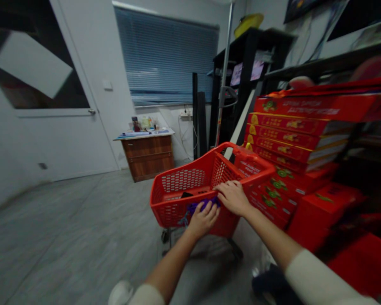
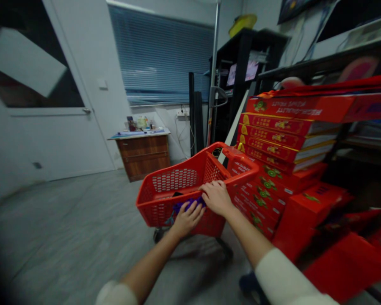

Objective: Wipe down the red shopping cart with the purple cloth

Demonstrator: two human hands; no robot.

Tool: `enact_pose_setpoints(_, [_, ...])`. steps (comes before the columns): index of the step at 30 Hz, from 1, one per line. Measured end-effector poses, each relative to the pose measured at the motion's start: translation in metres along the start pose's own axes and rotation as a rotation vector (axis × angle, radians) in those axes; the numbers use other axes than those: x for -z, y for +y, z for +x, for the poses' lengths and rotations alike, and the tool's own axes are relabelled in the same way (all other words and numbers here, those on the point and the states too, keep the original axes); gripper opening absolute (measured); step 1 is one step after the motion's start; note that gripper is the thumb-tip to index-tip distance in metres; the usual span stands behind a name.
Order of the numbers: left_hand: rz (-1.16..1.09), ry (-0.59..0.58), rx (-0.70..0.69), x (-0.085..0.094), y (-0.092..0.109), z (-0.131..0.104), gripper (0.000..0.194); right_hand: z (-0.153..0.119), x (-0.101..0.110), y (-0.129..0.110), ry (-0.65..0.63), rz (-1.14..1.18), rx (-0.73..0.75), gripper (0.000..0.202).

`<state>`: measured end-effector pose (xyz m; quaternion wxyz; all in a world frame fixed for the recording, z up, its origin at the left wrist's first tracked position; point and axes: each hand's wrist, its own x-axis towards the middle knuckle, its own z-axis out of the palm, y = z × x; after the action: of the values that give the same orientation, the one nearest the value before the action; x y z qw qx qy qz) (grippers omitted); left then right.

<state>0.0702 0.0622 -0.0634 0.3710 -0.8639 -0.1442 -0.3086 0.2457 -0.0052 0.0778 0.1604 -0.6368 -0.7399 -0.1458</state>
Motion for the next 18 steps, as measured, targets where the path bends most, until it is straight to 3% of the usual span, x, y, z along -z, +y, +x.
enact_pose_setpoints(3, [-0.043, -0.044, -0.034, -0.007, 0.015, 0.000, 0.037, -0.007, 0.002, 0.012, -0.015, -0.021, 0.105, 0.038])
enact_pose_setpoints(5, [-0.068, 0.009, -0.027, -0.009, 0.014, 0.004, 0.038, -0.015, 0.003, 0.024, 0.016, -0.064, 0.148, 0.049])
enact_pose_setpoints(9, [-0.115, 0.140, 0.088, -0.009, 0.004, 0.030, 0.042, -0.037, -0.006, 0.049, 0.187, -0.139, -0.026, 0.057])
enact_pose_setpoints(12, [-0.141, 0.117, 0.126, -0.014, 0.012, 0.042, 0.043, -0.054, -0.032, 0.060, 0.383, -0.078, -0.238, 0.066])
enact_pose_setpoints(14, [-0.123, 0.093, 0.087, -0.020, 0.020, 0.036, 0.040, -0.063, -0.058, 0.064, 0.504, 0.011, -0.341, 0.077])
enact_pose_setpoints(18, [-0.101, 0.087, -0.011, -0.026, 0.024, 0.020, 0.036, -0.066, -0.108, 0.070, 0.450, 0.251, -0.363, 0.092])
